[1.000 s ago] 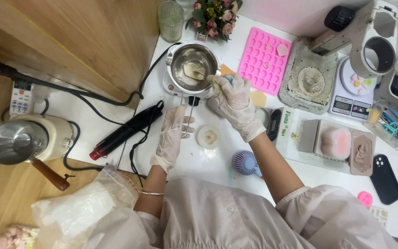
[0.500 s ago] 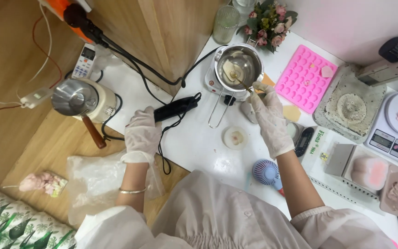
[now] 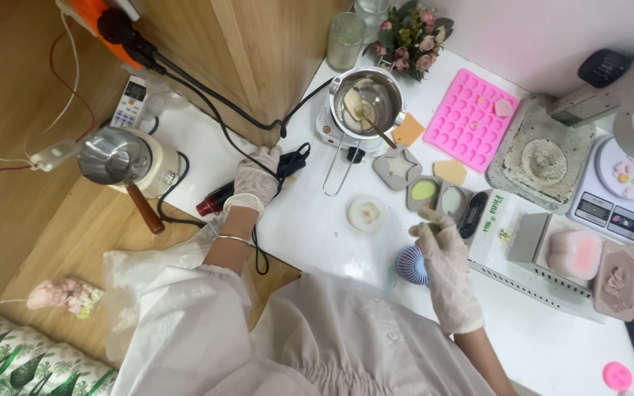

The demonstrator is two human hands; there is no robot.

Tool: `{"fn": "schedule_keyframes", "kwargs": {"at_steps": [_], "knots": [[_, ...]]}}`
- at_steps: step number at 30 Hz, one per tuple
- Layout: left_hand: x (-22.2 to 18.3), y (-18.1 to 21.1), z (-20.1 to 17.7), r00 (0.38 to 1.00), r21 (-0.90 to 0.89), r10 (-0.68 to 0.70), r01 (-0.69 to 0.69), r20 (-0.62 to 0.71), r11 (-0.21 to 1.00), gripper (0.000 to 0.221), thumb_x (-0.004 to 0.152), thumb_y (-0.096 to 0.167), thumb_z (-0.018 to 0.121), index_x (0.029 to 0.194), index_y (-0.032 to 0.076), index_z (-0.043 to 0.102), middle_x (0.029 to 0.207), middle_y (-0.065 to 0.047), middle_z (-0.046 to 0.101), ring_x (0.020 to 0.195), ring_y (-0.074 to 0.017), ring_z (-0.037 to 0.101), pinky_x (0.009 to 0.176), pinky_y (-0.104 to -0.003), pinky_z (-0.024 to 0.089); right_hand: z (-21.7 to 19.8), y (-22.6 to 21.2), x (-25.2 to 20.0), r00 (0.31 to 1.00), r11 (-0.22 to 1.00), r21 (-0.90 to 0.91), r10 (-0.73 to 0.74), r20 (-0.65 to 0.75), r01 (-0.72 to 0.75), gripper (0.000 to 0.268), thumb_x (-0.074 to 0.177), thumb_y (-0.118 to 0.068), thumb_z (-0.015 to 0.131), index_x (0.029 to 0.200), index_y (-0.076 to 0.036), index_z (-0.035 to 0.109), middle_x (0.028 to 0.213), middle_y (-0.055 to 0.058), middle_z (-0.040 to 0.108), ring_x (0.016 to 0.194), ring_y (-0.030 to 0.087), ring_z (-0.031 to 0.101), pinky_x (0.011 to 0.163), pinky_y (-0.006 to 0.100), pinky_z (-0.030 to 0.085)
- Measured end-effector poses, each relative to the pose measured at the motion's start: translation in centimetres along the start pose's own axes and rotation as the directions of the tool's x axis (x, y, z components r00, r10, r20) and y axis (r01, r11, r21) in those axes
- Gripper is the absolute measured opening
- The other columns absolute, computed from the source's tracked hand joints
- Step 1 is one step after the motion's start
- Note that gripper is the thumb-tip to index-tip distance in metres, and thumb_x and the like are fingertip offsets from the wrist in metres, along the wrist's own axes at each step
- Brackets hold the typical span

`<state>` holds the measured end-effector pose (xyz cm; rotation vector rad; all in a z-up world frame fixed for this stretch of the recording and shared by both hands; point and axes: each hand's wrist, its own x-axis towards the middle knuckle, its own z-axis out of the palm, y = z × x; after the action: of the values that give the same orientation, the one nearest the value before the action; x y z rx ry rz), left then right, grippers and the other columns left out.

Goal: Preparing wax, using a heat gun, and working with molds to create candles.

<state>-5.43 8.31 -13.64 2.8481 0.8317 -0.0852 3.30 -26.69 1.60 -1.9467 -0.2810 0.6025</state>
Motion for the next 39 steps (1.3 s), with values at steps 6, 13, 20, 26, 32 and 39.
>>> {"fn": "schedule_keyframes", "kwargs": {"at_steps": [6,13,20,26,32,39], "knots": [[-3.0,-0.9,-1.5,0.981,-0.447,0.098,-0.165,-0.168,0.879,0.061,0.073,0.037,0.087,0.123,0.01,0.064,0.115,-0.021,0.06,0.106,-0.0398,0.061,0.091,-0.046,0.051,0.7,6.7,-2.0,0.992,0.993,-0.008,0.116,0.052,-0.115,0.037,0.099,-0.023,0.057,0.133,-0.007,0.062,0.102,0.01,0.072,0.097,0.016,0.064,0.093,0.028,0.048],[-8.9,0.2,-10.1,0.935,-0.815,-0.051,-0.277,-0.35,0.508,0.059,0.078,0.015,0.085,0.128,0.003,0.057,0.114,-0.012,0.058,0.103,-0.0196,0.062,0.091,-0.03,0.053,0.3,5.2,-1.9,0.997,0.982,-0.173,-0.069,0.038,0.075,0.03,0.1,-0.022,0.058,0.125,-0.008,0.067,0.104,0.011,0.074,0.095,0.019,0.068,0.088,0.032,0.052],[-11.2,0.7,-16.1,0.95,-0.951,-0.079,-0.295,-0.303,0.094,0.058,0.079,0.001,0.078,0.133,0.003,0.057,0.099,-0.006,0.07,0.087,-0.0105,0.062,0.08,-0.025,0.052,1.1,4.2,-2.0,0.996,0.933,-0.357,-0.022,0.082,0.05,0.028,0.097,-0.019,0.059,0.122,-0.012,0.069,0.099,0.013,0.075,0.091,0.024,0.071,0.084,0.033,0.053],[-10.1,3.3,-20.0,0.887,-0.809,-0.023,-0.431,-0.461,-0.399,0.07,0.085,0.027,0.088,0.141,0.002,0.054,0.087,-0.008,0.066,0.081,-0.017,0.062,0.075,-0.027,0.049,0.9,6.4,-1.9,0.968,0.9,-0.361,-0.205,0.143,0.244,0.025,0.095,-0.015,0.059,0.118,-0.009,0.068,0.109,0.012,0.074,0.1,0.025,0.071,0.087,0.034,0.054],[-6.6,5.1,-21.3,0.855,-0.812,0.04,-0.475,-0.517,-0.34,0.072,0.087,0.037,0.092,0.136,0.002,0.052,0.091,-0.009,0.066,0.085,-0.0184,0.062,0.08,-0.029,0.051,0.4,6.5,-2.1,0.979,0.898,-0.392,-0.169,0.111,0.199,0.023,0.096,-0.013,0.06,0.117,-0.008,0.068,0.11,0.012,0.073,0.1,0.026,0.07,0.087,0.035,0.054],[0.4,8.7,-21.8,0.734,-0.7,-0.035,-0.66,-0.679,-0.272,0.084,0.087,0.043,0.094,0.145,0.009,0.044,0.108,-0.011,0.07,0.086,-0.0129,0.058,0.081,-0.026,0.05,0.2,6.5,-1.8,0.99,0.937,-0.325,-0.107,0.09,0.131,0.022,0.097,-0.013,0.058,0.116,-0.009,0.069,0.103,0.011,0.074,0.089,0.022,0.074,0.079,0.033,0.059]]}}
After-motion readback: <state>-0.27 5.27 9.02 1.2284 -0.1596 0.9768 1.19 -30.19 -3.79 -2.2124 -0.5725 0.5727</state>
